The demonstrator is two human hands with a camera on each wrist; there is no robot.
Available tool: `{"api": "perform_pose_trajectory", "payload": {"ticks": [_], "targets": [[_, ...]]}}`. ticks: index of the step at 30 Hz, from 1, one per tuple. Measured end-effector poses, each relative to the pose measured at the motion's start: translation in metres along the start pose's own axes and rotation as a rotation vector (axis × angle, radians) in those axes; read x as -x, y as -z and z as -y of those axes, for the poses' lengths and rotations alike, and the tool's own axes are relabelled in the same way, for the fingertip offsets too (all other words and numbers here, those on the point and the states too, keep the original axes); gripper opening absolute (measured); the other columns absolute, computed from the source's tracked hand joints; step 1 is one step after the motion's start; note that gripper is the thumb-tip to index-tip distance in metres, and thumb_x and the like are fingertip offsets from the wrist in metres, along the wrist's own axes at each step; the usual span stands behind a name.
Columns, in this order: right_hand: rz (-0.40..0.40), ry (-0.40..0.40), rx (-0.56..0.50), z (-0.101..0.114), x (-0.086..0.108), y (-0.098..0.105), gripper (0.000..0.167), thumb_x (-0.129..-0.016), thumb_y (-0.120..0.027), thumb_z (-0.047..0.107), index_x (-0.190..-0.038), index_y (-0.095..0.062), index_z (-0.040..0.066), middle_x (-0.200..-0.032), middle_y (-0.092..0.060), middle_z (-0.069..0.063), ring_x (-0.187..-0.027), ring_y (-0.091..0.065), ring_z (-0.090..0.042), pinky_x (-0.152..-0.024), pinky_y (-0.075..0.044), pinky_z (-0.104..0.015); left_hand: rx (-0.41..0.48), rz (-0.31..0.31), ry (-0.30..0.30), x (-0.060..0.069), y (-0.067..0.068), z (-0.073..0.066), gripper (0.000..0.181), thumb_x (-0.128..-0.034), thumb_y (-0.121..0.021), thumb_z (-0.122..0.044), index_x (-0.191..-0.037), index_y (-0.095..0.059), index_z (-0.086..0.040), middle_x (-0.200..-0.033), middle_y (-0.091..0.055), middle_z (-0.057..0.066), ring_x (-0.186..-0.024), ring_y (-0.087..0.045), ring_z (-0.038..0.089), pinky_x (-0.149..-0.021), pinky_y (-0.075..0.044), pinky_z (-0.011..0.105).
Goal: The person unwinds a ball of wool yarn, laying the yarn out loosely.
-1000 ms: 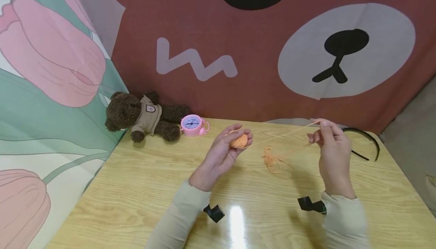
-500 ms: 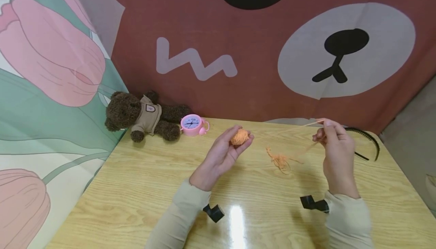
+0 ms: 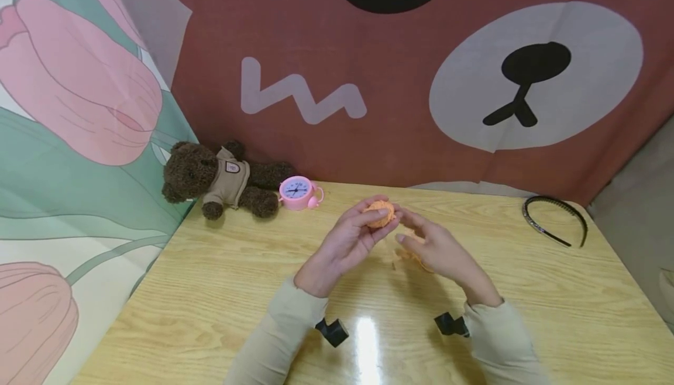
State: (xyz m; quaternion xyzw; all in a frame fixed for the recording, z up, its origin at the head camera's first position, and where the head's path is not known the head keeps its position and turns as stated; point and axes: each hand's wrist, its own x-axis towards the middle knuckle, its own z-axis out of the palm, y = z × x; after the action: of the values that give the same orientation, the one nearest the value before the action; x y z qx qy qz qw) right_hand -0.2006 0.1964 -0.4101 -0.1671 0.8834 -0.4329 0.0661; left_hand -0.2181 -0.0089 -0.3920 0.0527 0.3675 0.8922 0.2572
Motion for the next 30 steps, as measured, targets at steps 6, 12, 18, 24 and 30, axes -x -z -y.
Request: {"api": "perform_pose_trajectory", "payload": {"ticks": [6,12,18,24,30], "targets": [[0.084,0.046,-0.052,0.005,-0.004,-0.017,0.04,-0.105,-0.056,0.031,-0.136,-0.062,0.007,-0.106,-0.075,-0.012,-0.095,-0.071,-0.028,-0.074,-0.061,-0.035,-0.017,0.011,-0.002,0.002,0.001,-0.001,0.037,-0.1035,-0.05,0.0,-0.14,-0.047,-0.004,-0.122,-0.063,0.012,-0.109,-0.07,0.017,-0.095,-0.059,0.022],[-0.197,-0.018,-0.092,0.007,0.007,0.01,0.038,-0.107,-0.049,0.04,-0.114,-0.075,0.013,-0.075,-0.068,-0.004,-0.071,-0.065,-0.018,-0.059,-0.053,-0.027,-0.115,-0.068,-0.095,0.0,0.002,-0.003,0.033,-0.1023,-0.056,-0.004,-0.135,-0.051,-0.007,-0.123,-0.063,0.011,-0.107,-0.07,0.018,-0.091,-0.061,0.026],[-0.688,0.047,-0.435,0.009,0.015,0.034,0.042,-0.105,-0.054,0.035,-0.103,-0.072,-0.003,-0.059,-0.053,-0.005,-0.058,-0.061,-0.015,-0.07,-0.059,-0.02,-0.15,-0.081,-0.135,-0.001,0.0,-0.004,0.036,-0.102,-0.056,-0.002,-0.137,-0.048,-0.006,-0.125,-0.057,0.011,-0.106,-0.071,0.02,-0.091,-0.062,0.026],[-1.027,0.208,-0.828,0.002,0.019,0.053,0.041,-0.102,-0.062,0.026,-0.095,-0.065,-0.014,-0.054,-0.042,-0.005,-0.047,-0.048,-0.016,-0.057,-0.057,-0.023,-0.111,-0.118,-0.135,-0.002,0.003,-0.004,0.03,-0.1028,-0.055,-0.004,-0.132,-0.051,-0.006,-0.119,-0.059,0.009,-0.103,-0.07,0.019,-0.092,-0.061,0.026],[-1.098,0.13,-0.905,-0.007,0.022,0.065,0.035,-0.101,-0.064,0.023,-0.095,-0.068,-0.011,-0.059,-0.046,-0.004,-0.052,-0.048,-0.016,-0.052,-0.051,-0.022,-0.081,-0.114,-0.127,-0.002,0.005,-0.004,0.024,-0.1057,-0.051,-0.011,-0.13,-0.052,-0.008,-0.119,-0.062,0.008,-0.101,-0.071,0.017,-0.089,-0.062,0.026]]}}
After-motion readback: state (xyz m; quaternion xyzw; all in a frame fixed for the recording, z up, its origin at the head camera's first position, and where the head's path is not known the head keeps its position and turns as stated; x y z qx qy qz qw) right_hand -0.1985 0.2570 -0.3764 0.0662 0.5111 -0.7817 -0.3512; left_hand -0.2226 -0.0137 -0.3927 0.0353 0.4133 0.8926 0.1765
